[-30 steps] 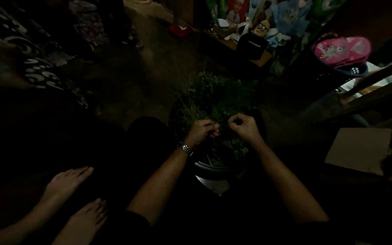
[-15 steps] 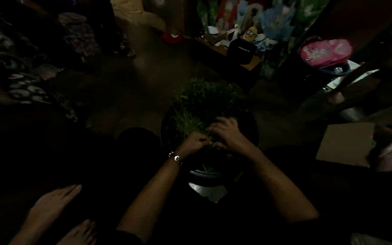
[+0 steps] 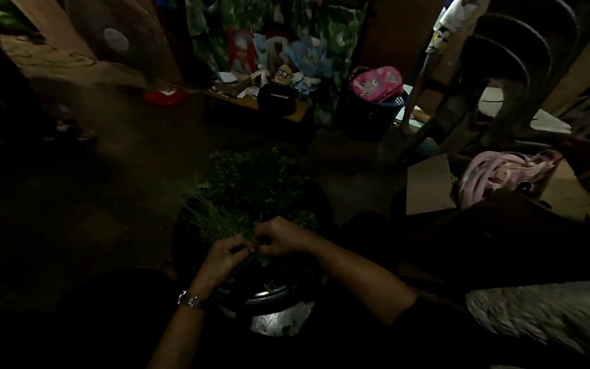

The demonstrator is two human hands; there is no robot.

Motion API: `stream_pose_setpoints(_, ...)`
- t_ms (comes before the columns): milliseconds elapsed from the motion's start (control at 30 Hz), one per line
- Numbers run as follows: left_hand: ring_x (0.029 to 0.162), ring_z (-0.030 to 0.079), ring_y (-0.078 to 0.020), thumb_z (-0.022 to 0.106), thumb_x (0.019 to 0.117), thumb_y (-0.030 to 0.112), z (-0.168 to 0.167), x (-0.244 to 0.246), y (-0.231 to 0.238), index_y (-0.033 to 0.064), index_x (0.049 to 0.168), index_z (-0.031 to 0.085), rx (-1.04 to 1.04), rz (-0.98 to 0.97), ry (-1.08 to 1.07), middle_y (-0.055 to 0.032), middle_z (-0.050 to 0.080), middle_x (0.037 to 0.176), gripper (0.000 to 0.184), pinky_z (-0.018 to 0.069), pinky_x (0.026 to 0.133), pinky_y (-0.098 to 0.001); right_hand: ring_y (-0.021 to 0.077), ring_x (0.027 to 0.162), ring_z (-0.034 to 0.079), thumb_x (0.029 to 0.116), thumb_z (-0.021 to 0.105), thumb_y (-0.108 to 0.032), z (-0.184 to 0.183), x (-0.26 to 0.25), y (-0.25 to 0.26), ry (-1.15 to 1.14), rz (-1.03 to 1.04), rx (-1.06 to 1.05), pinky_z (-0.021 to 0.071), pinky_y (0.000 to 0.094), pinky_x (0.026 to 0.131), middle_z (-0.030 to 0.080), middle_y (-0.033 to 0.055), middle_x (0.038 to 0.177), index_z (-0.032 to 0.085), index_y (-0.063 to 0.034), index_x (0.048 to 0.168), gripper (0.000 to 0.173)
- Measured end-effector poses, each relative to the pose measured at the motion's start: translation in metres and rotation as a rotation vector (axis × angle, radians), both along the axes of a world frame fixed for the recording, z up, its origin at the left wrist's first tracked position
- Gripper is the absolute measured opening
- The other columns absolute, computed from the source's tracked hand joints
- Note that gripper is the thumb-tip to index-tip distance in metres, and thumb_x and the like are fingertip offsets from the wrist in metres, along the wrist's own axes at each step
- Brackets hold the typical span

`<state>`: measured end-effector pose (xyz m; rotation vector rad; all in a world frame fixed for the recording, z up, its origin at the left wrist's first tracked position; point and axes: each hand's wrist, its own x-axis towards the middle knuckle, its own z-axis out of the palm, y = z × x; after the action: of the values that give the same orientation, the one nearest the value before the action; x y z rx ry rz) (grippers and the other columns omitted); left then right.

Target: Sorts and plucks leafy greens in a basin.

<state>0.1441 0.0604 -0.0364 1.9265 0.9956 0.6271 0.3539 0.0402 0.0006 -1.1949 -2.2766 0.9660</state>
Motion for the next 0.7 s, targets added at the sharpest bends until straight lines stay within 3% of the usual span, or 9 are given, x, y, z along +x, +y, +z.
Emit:
stream_pose_setpoints(67,0.079,0.057,0.0005,0.06,0.0947,0.007,0.002,0.001,0.001,-0.0017,0.093,0.07,0.001,-0.023,-0.01,-0.0009,0.064,0.091,0.014,0.0485,0.074,-0.0182,0.0291,0.093,0.067,0.0959,0.067,-0.006,0.004,-0.001,0.0,0.027,-0.045,-0.057,0.0534,0.0422,0.087,0.07,0.0242,0.103,0.07,0.01,0.108,0.02)
stream_pose_setpoints(200,0.08,0.056,-0.0024,0.061,0.097,0.008,0.007,0.003,0.004,-0.0009,0.092,0.07,-0.04,0.014,0.03,-0.0017,0.065,0.089,0.014,0.0476,0.077,-0.0235,0.022,0.093,0.066,0.0965,0.068,-0.008,0.004,0.003,0.006,0.043,-0.122,-0.176,0.0541,0.0389,0.086,0.07,0.0188,0.105,0.071,0.005,0.109,0.019)
stream_pose_setpoints(300,0.08,0.058,-0.0072,0.061,0.096,0.005,0.001,-0.001,0.006,0.0005,0.087,0.07,-0.039,0.047,-0.025,-0.0028,0.065,0.087,0.013,0.0501,0.077,-0.0286,0.0155,0.077,0.064,0.0933,0.068,-0.005,-0.004,0.015,0.012,0.131,-0.181,-0.198,0.0568,0.0338,0.071,0.068,0.0117,0.093,0.07,0.0008,0.103,0.012)
stream_pose_setpoints(333,0.08,0.059,-0.0083,0.062,0.0969,0.003,0.001,-0.002,0.005,0.0005,0.087,0.07,-0.045,0.045,-0.046,-0.0033,0.065,0.087,0.013,0.0505,0.076,-0.0292,0.0147,0.077,0.064,0.0926,0.069,-0.004,-0.005,0.02,0.015,0.167,-0.197,-0.195,0.0566,0.0338,0.07,0.069,0.0103,0.092,0.071,-0.0002,0.102,0.011)
stream_pose_setpoints(467,0.078,0.056,-0.0048,0.057,0.0959,0.001,0.003,-0.003,0.005,0.0005,0.084,0.068,-0.032,0.031,-0.105,-0.0017,0.063,0.086,0.016,0.0485,0.073,-0.0237,0.0088,0.077,0.062,0.0926,0.066,-0.001,0.003,0.029,0.019,0.216,-0.284,-0.166,0.054,0.028,0.072,0.067,0.0067,0.091,0.07,0.0007,0.099,0.008)
stream_pose_setpoints(567,0.077,0.058,-0.0048,0.057,0.0953,0.0,0.002,-0.007,0.005,0.0007,0.085,0.068,-0.08,0.075,-0.156,-0.0015,0.064,0.088,0.015,0.0508,0.073,-0.0233,0.0131,0.088,0.066,0.0967,0.065,-0.005,0.005,0.045,0.026,0.209,-0.451,0.034,0.0556,0.0322,0.081,0.07,0.012,0.101,0.07,0.0024,0.106,0.013)
stream_pose_setpoints(633,0.076,0.057,-0.0041,0.057,0.0957,-0.001,0.002,-0.009,0.005,0.0002,0.086,0.068,-0.102,0.096,-0.175,-0.0017,0.064,0.087,0.015,0.0504,0.072,-0.0224,0.0245,0.109,0.066,0.1017,0.064,-0.018,0.0,0.056,0.033,0.138,-0.52,0.12,0.0543,0.0424,0.095,0.066,0.0179,0.124,0.066,-0.001,0.126,0.029)
stream_pose_setpoints(667,0.076,0.057,-0.0046,0.057,0.0961,-0.002,0.002,-0.009,0.005,-0.0005,0.087,0.068,-0.103,0.101,-0.166,-0.0026,0.064,0.088,0.015,0.0507,0.072,-0.0228,0.0332,0.123,0.06,0.1032,0.062,-0.024,-0.002,0.059,0.035,0.104,-0.493,0.125,0.049,0.05,0.104,0.06,0.0216,0.137,0.061,-0.0019,0.136,0.04)
stream_pose_setpoints(700,0.077,0.057,-0.0053,0.057,0.0962,-0.002,0.002,-0.008,0.005,-0.0011,0.088,0.068,-0.102,0.105,-0.154,-0.0037,0.064,0.089,0.014,0.0504,0.072,-0.0233,0.0373,0.129,0.055,0.1045,0.06,-0.028,-0.002,0.06,0.034,0.084,-0.445,0.105,0.0456,0.0542,0.108,0.056,0.0229,0.141,0.059,-0.0023,0.139,0.043)
